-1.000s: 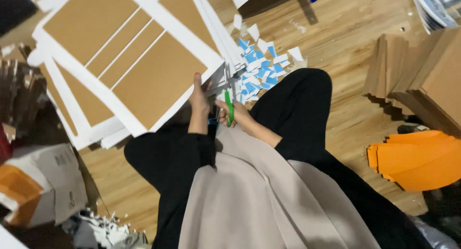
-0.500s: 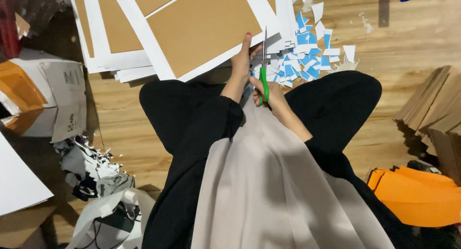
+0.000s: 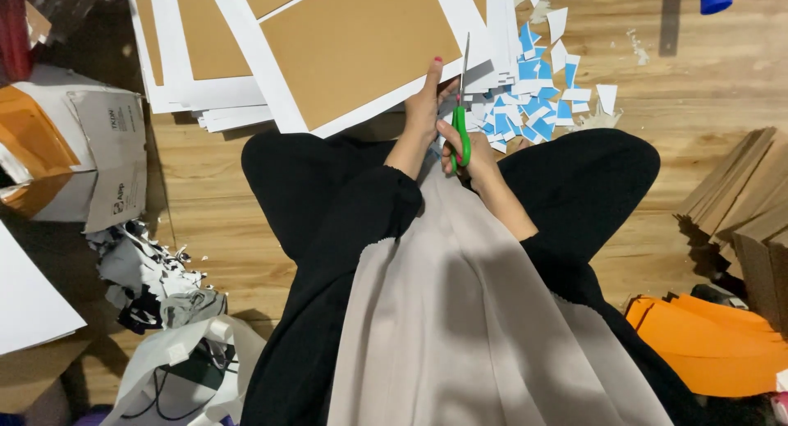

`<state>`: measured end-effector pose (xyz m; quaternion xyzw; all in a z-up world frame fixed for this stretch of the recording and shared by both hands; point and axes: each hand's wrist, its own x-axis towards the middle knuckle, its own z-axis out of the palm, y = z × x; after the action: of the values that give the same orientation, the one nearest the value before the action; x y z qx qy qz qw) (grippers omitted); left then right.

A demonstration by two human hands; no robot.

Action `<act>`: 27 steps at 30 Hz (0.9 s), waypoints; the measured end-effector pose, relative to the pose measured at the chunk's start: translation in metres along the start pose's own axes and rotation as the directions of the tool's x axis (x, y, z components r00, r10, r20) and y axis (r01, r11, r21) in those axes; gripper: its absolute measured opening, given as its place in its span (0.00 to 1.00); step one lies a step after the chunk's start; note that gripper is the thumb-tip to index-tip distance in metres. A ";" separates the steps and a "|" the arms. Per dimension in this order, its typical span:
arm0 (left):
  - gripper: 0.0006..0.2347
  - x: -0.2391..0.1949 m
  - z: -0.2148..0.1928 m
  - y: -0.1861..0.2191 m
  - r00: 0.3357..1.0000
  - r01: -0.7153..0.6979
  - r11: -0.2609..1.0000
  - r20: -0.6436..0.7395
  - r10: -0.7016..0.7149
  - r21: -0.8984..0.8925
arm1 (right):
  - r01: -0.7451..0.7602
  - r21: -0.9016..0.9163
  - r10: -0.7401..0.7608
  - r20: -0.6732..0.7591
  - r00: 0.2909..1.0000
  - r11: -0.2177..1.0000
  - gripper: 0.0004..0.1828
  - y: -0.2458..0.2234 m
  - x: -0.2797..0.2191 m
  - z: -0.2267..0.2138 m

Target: Trimming the white borders off printed cardboard sheets using a pair of scissors while sitting on the floor.

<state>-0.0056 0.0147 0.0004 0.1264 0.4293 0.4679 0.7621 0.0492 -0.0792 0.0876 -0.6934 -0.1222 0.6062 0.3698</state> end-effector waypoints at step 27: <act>0.20 -0.008 0.008 0.010 1.000 0.015 1.000 0.014 -0.015 0.008 | 0.016 0.033 -0.016 0.022 1.000 0.999 0.24 0.001 0.005 -0.002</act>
<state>-0.0075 0.0152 0.0156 0.1293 0.4268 0.4597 0.7680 0.0522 -0.0776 0.0833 -0.6795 -0.1220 0.6129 0.3844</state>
